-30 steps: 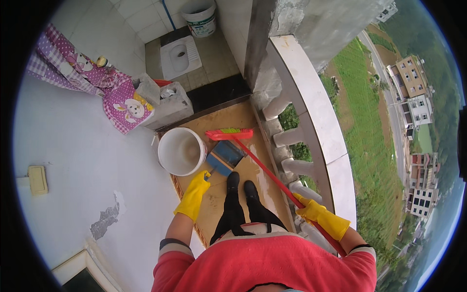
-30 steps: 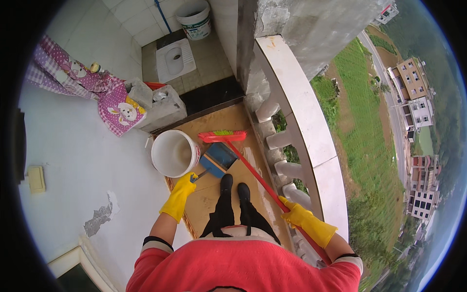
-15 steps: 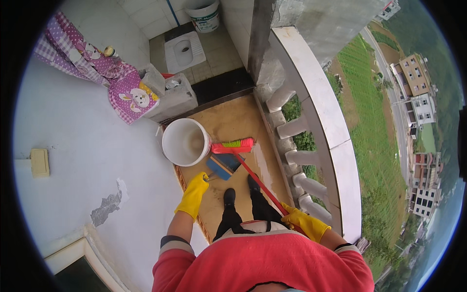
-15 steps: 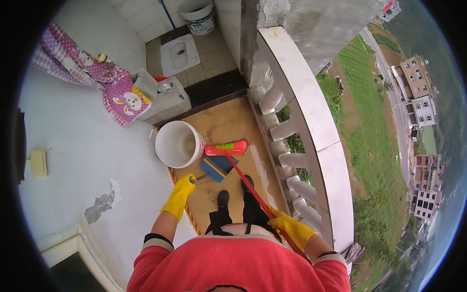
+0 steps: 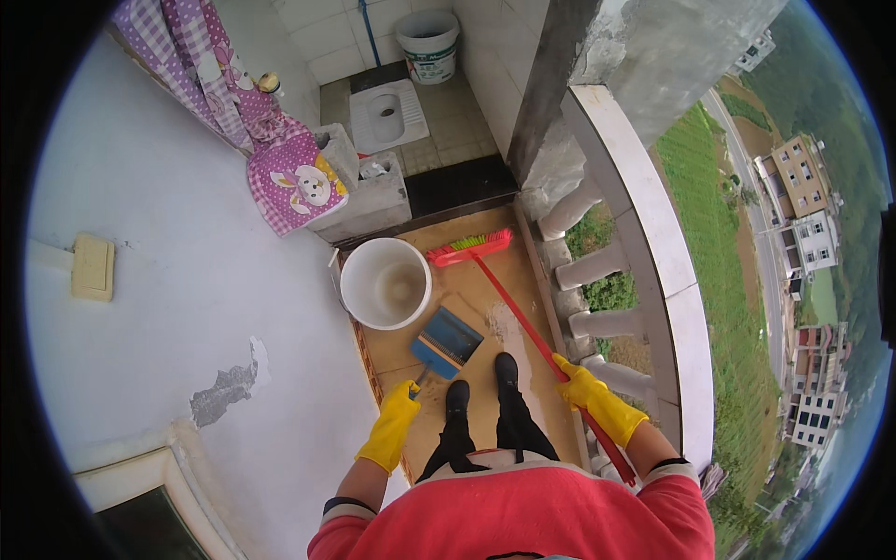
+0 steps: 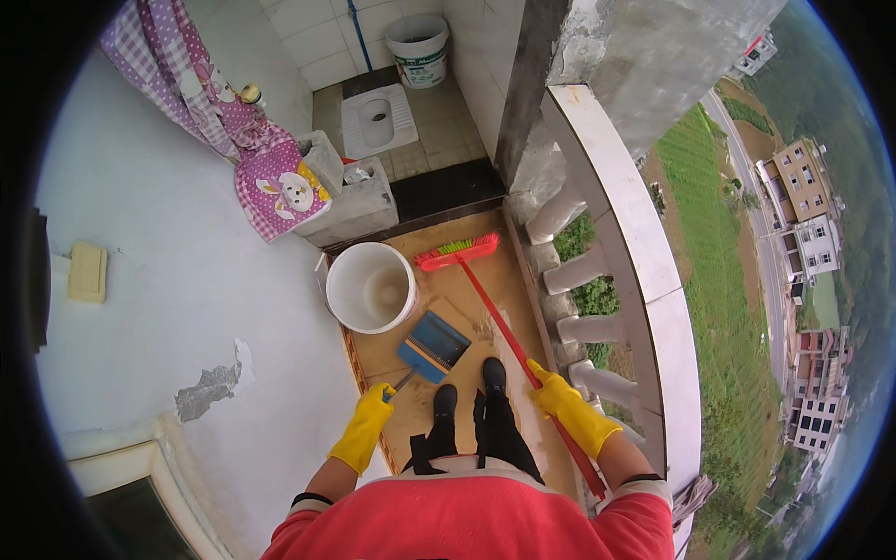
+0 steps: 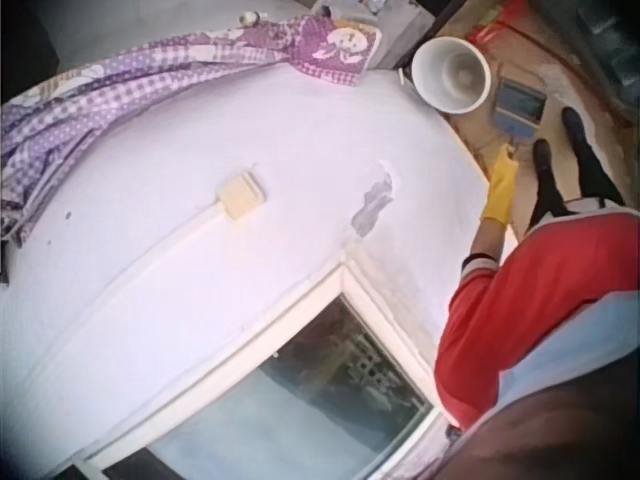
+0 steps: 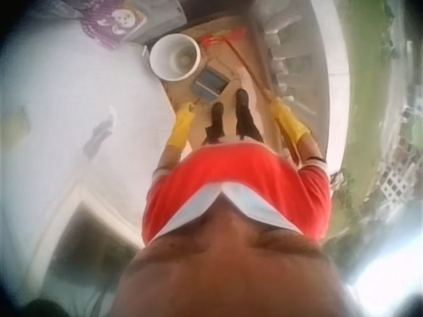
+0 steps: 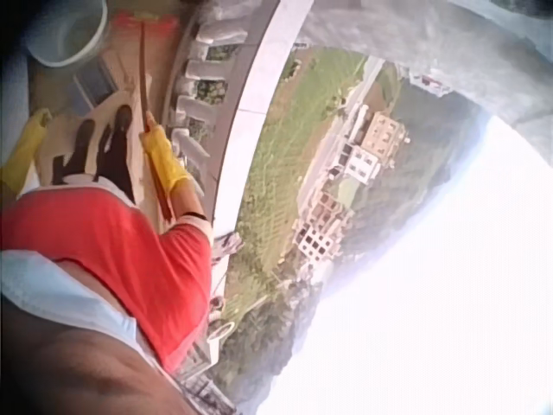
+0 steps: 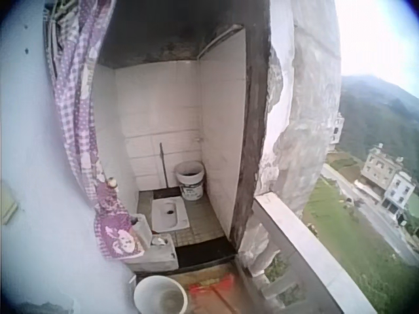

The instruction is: The person sweeps a tiled balcony floor using a red broom and a blue dustpan. They gather debris into the dustpan and continue sweeping along the railing and near a doorway.

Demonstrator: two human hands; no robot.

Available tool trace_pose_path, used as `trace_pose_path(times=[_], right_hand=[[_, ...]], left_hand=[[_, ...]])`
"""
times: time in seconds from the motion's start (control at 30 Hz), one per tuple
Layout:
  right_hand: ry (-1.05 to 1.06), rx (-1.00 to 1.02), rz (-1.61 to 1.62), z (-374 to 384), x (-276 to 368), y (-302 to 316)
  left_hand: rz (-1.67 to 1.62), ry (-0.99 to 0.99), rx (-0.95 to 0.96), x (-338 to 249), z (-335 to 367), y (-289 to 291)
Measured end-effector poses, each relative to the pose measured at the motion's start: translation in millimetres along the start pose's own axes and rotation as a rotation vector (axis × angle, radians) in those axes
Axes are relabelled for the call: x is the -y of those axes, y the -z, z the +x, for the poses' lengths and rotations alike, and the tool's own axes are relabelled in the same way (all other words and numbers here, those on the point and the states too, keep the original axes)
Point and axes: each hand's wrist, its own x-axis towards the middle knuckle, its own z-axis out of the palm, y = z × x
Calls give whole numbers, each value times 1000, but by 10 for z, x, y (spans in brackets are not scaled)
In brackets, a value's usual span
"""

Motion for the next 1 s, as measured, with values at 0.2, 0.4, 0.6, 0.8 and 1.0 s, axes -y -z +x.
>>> trace_pose_path(times=[0.2,0.4,0.6,0.8,1.0], right_hand=[[4,-73,-341,1233,815,-309],[-369,-4,-215,1124,-425,-524],[-387,73,7,-649,-584,-1007],[-325,278,199,-1708,-691,-1303],[-373,77,190,-2159,-650,-1572]], left_hand=[[24,42,15,218,-41,-9],[104,126,95,121,23,97],[121,12,70,142,269,83],[30,5,141,357,372,-55],[435,-172,382,177,107,217]])
